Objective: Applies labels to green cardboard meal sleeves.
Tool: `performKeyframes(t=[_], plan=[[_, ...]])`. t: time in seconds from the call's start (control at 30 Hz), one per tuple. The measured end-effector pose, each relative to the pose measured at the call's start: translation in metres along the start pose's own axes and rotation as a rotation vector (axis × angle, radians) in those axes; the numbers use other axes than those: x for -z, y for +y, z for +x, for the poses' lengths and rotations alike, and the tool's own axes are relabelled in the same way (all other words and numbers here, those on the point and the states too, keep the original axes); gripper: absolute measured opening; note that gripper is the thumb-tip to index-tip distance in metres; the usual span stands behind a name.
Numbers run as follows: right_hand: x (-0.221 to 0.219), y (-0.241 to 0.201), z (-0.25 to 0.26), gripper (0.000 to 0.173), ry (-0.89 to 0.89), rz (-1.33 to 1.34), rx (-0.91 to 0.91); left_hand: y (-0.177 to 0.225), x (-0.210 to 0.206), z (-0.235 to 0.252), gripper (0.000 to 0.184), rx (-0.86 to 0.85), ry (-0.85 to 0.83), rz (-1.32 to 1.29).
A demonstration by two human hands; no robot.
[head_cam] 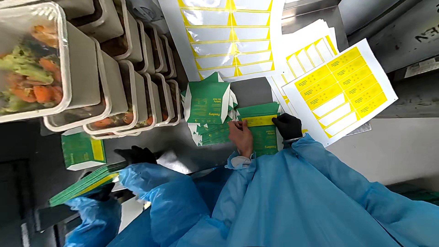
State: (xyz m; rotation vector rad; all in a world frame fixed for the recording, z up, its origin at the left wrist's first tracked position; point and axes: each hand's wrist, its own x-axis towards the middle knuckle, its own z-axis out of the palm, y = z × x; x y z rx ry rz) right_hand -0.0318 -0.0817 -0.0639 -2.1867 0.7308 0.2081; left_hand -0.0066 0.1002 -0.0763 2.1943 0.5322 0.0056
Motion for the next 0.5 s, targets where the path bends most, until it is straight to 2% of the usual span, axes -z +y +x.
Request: performKeyframes(t=[0.2,0.27,0.33,0.4,0.47,0.5], plan=[[-0.004,-0.001,0.001,0.026,0.016,-0.049,0.024,0.001,-0.01,-0.002,0.023,-0.042,0.089,0.079],[0.0,-0.006,0.002,0.031,-0.01,-0.106,-0.012,0.002,-0.009,-0.005,0.032,-0.047,0.142,0.081],[0.007,-0.009,0.006,0.045,0.004,-0.215,0.044,0.004,-0.004,-0.004,0.049,-0.07,0.193,0.086],[0.012,-0.004,0.004,0.048,0.079,-0.34,0.3,-0.003,-0.002,-0.005,0.054,-0.175,0.214,0.137],[0.009,0.007,0.002,0.033,0.094,-0.425,0.692,-0.016,-0.004,-0.013,0.033,-0.447,0.158,0.201],[0.005,0.012,0.002,0.036,0.045,-0.458,0.85,-0.022,-0.002,-0.017,0.025,-0.613,0.087,0.235]])
